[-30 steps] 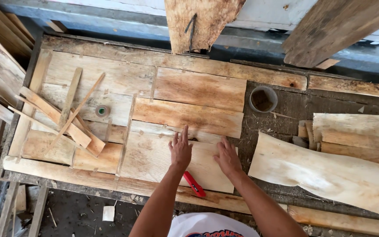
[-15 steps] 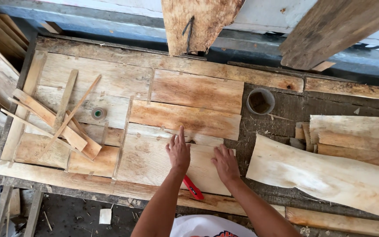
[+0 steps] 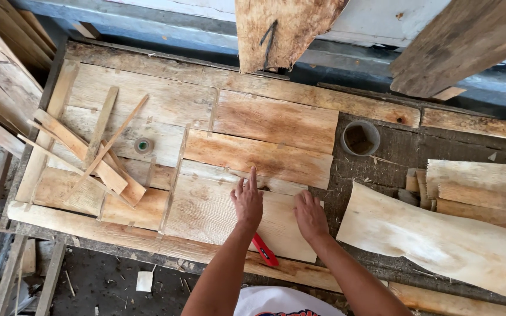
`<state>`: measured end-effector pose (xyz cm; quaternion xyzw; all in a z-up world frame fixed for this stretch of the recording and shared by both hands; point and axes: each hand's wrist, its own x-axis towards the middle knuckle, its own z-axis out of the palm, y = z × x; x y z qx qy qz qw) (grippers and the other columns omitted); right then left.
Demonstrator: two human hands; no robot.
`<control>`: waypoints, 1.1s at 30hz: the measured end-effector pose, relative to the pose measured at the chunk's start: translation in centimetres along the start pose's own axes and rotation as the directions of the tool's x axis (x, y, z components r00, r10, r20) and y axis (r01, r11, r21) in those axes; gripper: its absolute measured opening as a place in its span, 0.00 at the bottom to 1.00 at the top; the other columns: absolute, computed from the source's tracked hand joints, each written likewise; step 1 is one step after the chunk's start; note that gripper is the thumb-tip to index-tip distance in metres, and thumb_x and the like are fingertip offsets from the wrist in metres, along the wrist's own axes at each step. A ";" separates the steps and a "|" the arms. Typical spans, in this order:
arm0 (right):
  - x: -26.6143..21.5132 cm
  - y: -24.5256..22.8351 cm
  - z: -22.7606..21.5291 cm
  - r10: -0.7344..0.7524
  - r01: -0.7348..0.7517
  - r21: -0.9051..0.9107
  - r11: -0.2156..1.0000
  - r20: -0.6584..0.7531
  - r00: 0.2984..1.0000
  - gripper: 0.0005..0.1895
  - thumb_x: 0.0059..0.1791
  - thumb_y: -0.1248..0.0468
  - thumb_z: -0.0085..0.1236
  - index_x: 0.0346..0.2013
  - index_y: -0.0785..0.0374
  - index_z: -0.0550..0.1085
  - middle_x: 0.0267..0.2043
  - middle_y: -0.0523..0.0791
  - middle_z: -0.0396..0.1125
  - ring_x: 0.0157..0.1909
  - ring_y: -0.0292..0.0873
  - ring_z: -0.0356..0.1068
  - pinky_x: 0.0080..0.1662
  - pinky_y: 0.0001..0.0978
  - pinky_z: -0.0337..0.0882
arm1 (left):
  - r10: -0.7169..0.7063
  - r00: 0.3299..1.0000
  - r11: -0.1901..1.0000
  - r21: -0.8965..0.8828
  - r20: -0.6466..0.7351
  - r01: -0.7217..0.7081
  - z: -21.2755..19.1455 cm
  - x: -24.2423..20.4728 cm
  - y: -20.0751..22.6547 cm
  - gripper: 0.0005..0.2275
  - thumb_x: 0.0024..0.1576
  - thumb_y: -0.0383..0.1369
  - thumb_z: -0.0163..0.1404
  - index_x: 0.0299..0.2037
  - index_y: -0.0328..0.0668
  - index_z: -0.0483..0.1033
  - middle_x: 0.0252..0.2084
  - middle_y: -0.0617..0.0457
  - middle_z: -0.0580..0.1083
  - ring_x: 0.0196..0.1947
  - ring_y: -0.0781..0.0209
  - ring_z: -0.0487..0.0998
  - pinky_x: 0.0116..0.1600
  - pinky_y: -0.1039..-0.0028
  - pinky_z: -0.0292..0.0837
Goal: Applying adhesive and cutting wood strips to craft panels.
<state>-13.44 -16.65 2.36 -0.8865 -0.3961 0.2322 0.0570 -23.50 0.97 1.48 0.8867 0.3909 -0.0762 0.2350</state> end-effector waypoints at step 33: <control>0.6 -0.4 -1.7 0.017 -0.018 0.005 1.000 0.151 0.988 0.33 0.53 0.66 0.52 0.73 0.53 0.56 0.82 0.43 0.32 0.61 0.57 0.58 0.52 0.40 0.77 | -0.005 1.000 0.998 -0.068 -0.016 0.004 -0.4 -0.3 -0.2 0.44 0.58 0.35 0.57 0.78 0.54 0.35 0.64 0.50 0.70 0.72 0.48 0.58 0.69 0.49 0.51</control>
